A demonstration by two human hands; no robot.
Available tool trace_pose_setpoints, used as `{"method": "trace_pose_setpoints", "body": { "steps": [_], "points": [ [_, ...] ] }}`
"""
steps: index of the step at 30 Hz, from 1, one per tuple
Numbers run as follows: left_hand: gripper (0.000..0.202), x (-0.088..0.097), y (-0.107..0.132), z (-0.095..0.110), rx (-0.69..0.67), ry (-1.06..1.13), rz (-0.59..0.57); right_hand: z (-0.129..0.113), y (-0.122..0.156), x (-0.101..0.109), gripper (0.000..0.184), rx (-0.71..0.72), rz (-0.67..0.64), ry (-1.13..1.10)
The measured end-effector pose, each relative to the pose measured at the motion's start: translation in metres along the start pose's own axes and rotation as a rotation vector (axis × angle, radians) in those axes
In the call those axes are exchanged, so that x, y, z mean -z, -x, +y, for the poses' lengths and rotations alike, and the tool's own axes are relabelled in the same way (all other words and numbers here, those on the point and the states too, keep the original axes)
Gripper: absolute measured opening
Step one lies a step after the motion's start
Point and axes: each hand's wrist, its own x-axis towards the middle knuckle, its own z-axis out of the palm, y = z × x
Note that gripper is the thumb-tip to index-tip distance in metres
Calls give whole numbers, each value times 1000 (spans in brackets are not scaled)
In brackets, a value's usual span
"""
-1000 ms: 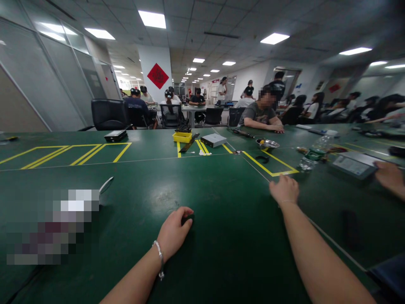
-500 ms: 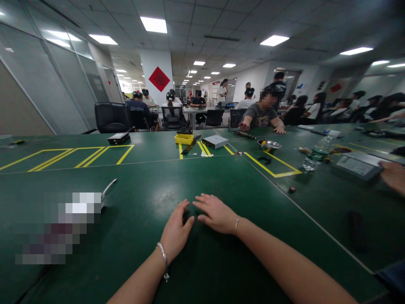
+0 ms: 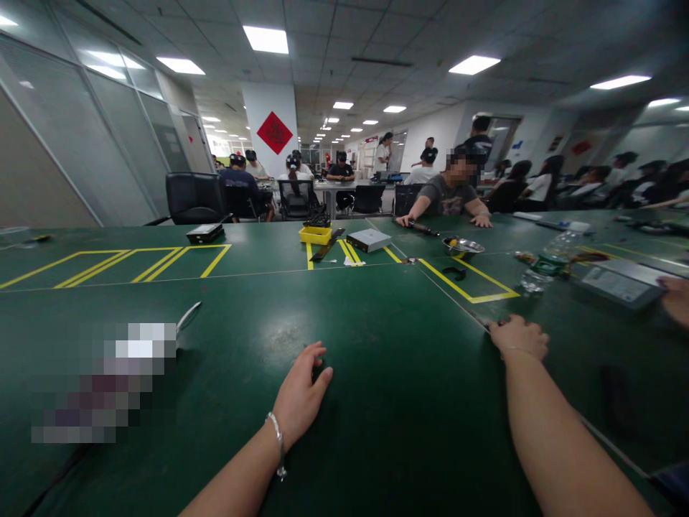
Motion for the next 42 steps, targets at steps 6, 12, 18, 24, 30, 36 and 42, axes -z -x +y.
{"method": "trace_pose_setpoints", "body": {
  "steps": [6,12,18,24,30,36,42],
  "points": [
    [35,0,0,-1,-3,-8,-12,3,-11,-11,39,89,-3,-10],
    [34,0,0,-3,-17,-3,-12,2,-9,-6,43,67,-66,21],
    [36,1,-1,-1,-2,-12,-25,-21,4,3,40,163,15,-53],
    [34,1,-4,-2,69,202,-59,-102,85,23,28,759,-26,-343],
    [35,4,-4,2,89,284,-77,-148,222,31,19,1332,-207,-482],
    [19,0,-6,-3,-8,124,-82,-146,265,24,20,1594,-304,-388],
    [20,0,-7,-5,116,372,-63,-137,162,25,38,1335,-110,-334]
  ]
}}
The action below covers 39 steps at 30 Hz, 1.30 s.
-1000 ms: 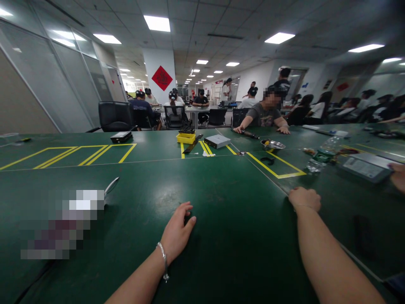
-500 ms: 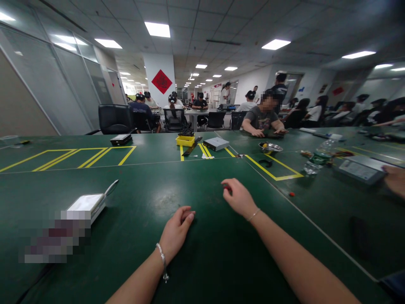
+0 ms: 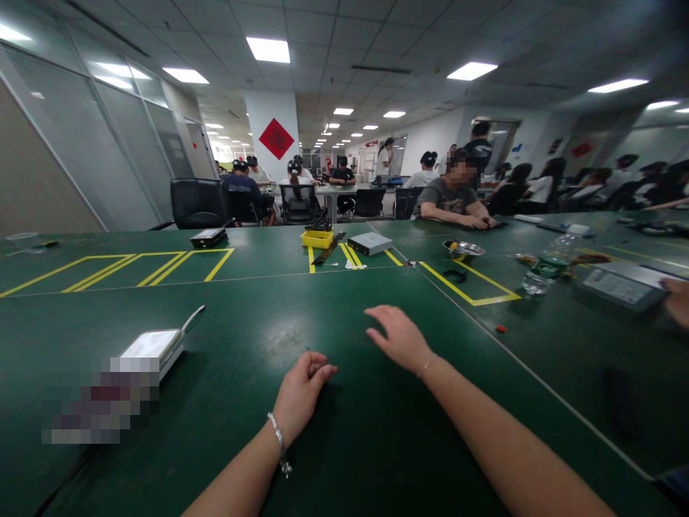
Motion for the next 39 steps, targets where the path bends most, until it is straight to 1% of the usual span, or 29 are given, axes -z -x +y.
{"method": "trace_pose_setpoints", "body": {
  "steps": [1,3,5,6,7,9,10,12,15,17,20,22,23,25,28,31,33,34,36,39],
  "points": [
    [18,0,0,1,5,10,4,28,3,6,36,-140,42,106],
    [17,-1,1,4,8,-1,2,87,19,15,41,-416,54,310],
    [16,-1,2,9,15,-46,1,139,43,21,48,-653,-7,435],
    [16,-1,3,11,20,-82,2,159,56,24,49,-763,-37,455],
    [16,-1,4,14,19,-123,5,175,67,26,49,-856,-76,453],
    [18,-1,4,18,13,-209,17,193,83,28,45,-978,-145,412],
    [19,0,5,19,7,-248,24,197,87,29,42,-1011,-173,389],
    [21,1,5,20,2,-306,37,197,89,30,37,-1053,-199,371],
    [23,2,3,16,-1,-311,49,189,85,32,35,-1126,-168,409],
    [26,1,2,11,16,-228,40,182,80,34,34,-1137,-128,420],
    [30,0,0,7,73,-61,31,164,66,35,33,-1039,-24,335],
    [28,-1,-1,6,91,-18,44,144,49,33,31,-937,62,231],
    [26,-1,0,7,87,-19,50,130,40,30,28,-887,84,162],
    [23,0,0,9,64,-44,57,97,21,22,23,-806,59,-29],
    [22,0,0,10,59,-75,54,37,-2,5,18,-705,-82,-430],
    [21,0,0,9,86,-110,34,-21,-9,-13,15,-649,-184,-918],
    [20,0,0,9,77,-163,24,-51,-7,-23,13,-668,-233,-1219],
    [19,-1,0,9,67,-191,23,-62,-5,-27,13,-684,-255,-1335],
    [17,-2,0,9,45,-232,33,-77,-1,-32,21,-704,-281,-1485],
    [16,-3,1,11,16,-269,69,-84,3,-35,32,-740,-276,-1551]
  ]
}}
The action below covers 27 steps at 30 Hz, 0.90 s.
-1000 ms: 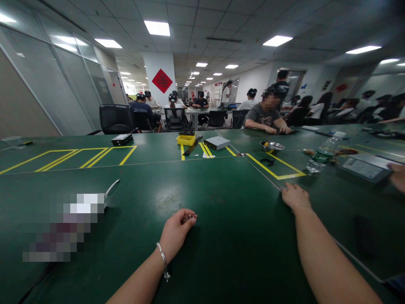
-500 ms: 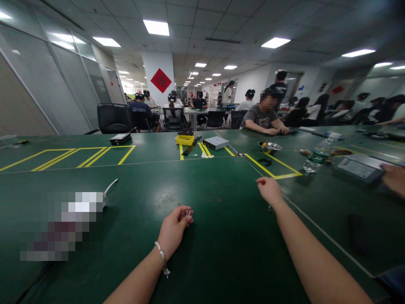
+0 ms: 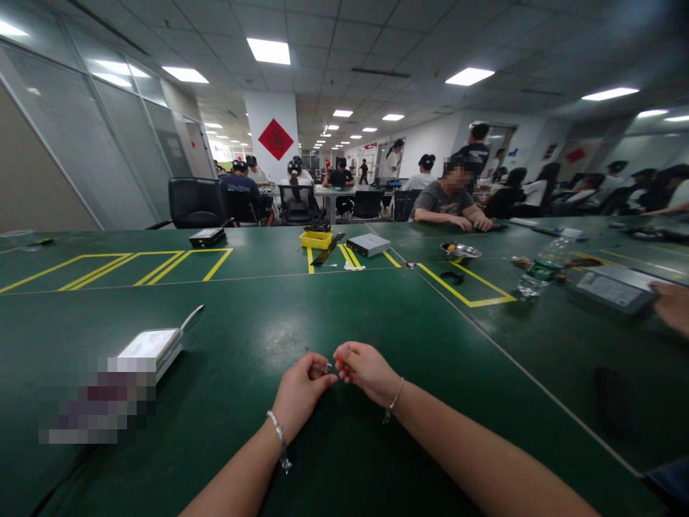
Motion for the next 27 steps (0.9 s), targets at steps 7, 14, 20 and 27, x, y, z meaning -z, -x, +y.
{"method": "trace_pose_setpoints", "body": {
  "steps": [7,14,20,27],
  "points": [
    [13,0,2,3,-61,-48,8,4,-5,7,33,-11,-63,-38],
    [29,1,2,-2,-42,52,-85,7,-8,9,33,-1,-104,-101],
    [36,0,0,-6,-16,58,-50,5,-5,4,34,-11,-38,-8],
    [18,2,1,0,-69,-42,-1,10,-8,3,29,36,9,5]
  ]
}}
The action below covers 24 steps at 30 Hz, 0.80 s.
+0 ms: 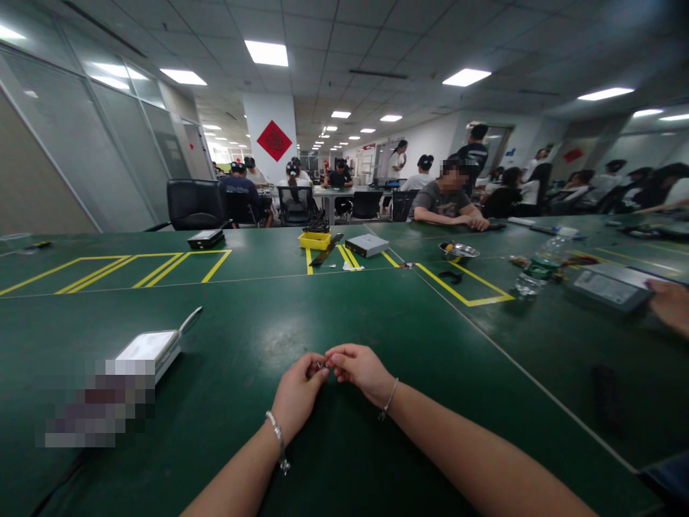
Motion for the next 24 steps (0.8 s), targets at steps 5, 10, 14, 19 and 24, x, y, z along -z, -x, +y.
{"method": "trace_pose_setpoints", "body": {
  "steps": [5,10,14,19,24],
  "points": [
    [12,-1,-1,1,-24,-51,56,-2,-1,1,30,-8,48,-78],
    [15,-4,-1,-6,-36,-62,94,-1,0,1,27,-1,5,9],
    [15,-5,-2,-6,-42,-57,88,2,1,-3,23,55,63,75],
    [11,-7,-2,-5,-30,-100,133,5,6,-15,18,131,119,84],
    [8,-8,-1,-6,-19,-163,185,8,10,-22,6,211,177,239]
  ]
}}
